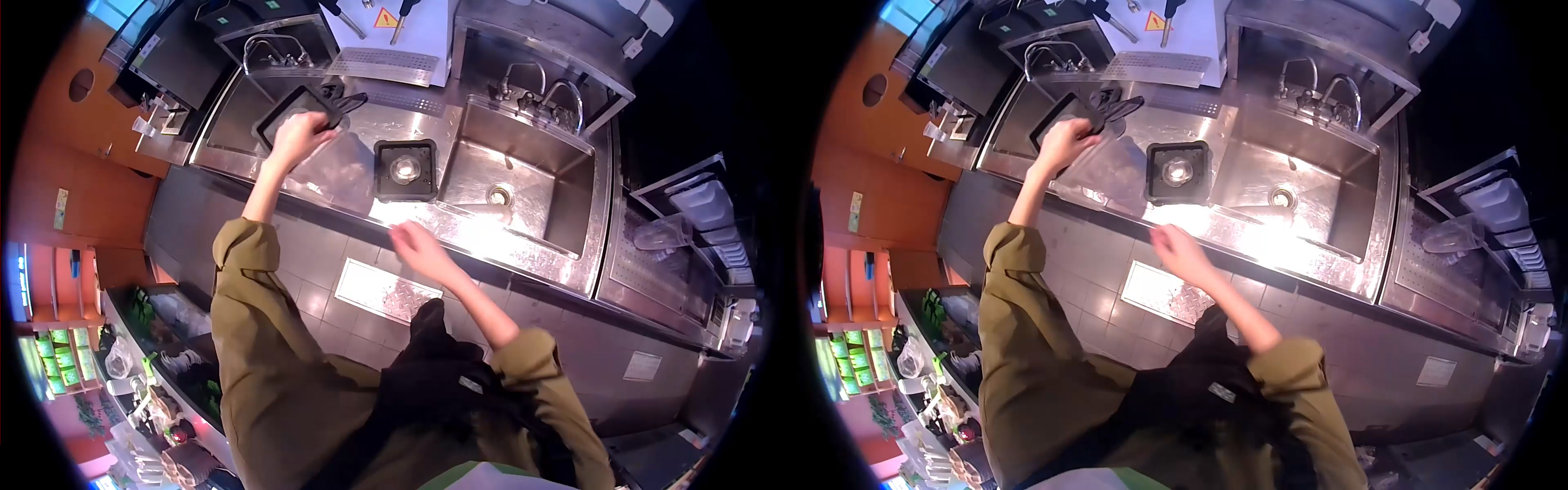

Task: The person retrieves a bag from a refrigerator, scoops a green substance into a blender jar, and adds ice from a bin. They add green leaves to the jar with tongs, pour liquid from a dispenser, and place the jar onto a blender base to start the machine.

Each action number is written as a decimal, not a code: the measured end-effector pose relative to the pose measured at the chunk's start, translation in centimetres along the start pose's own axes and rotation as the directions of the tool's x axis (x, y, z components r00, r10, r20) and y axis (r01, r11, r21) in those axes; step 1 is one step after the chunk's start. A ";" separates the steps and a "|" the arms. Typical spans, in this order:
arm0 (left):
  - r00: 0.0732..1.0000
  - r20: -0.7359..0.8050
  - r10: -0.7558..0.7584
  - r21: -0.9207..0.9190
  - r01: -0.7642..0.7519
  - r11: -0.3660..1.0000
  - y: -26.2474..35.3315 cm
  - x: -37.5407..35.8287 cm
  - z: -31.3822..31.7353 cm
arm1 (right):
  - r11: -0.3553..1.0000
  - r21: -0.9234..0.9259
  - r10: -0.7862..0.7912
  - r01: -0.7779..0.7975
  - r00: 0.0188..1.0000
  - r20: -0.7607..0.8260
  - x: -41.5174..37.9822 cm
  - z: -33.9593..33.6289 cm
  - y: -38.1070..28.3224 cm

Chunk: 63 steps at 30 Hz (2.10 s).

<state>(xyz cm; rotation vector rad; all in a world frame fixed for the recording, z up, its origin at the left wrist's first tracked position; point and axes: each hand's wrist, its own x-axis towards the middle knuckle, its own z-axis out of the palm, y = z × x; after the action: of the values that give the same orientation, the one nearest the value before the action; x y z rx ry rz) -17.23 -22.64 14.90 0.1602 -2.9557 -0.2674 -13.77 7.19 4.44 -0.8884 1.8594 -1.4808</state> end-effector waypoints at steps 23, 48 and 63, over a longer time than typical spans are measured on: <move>0.995 -0.053 -0.084 0.263 0.095 0.960 -5.8 -10.5 18.2 | 0.920 -0.318 -0.364 0.228 0.798 -0.481 -3.9 -16.2 -20.0; 0.739 0.246 0.627 -0.966 0.137 0.217 119.4 -13.7 18.5 | 0.990 -0.070 -0.073 0.121 0.023 -0.997 -81.6 -57.1 2.5; 0.873 0.061 0.484 -0.998 0.050 0.035 184.5 4.0 46.2 | 0.779 -0.047 -0.191 -0.625 -0.166 -0.967 -133.3 -93.6 20.5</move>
<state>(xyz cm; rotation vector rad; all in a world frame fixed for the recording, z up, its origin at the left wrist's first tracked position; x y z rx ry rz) -46.23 165.15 5.23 -0.6423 -2.1628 -2.4282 -10.45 171.24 9.17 1.0757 3.4217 -1.3174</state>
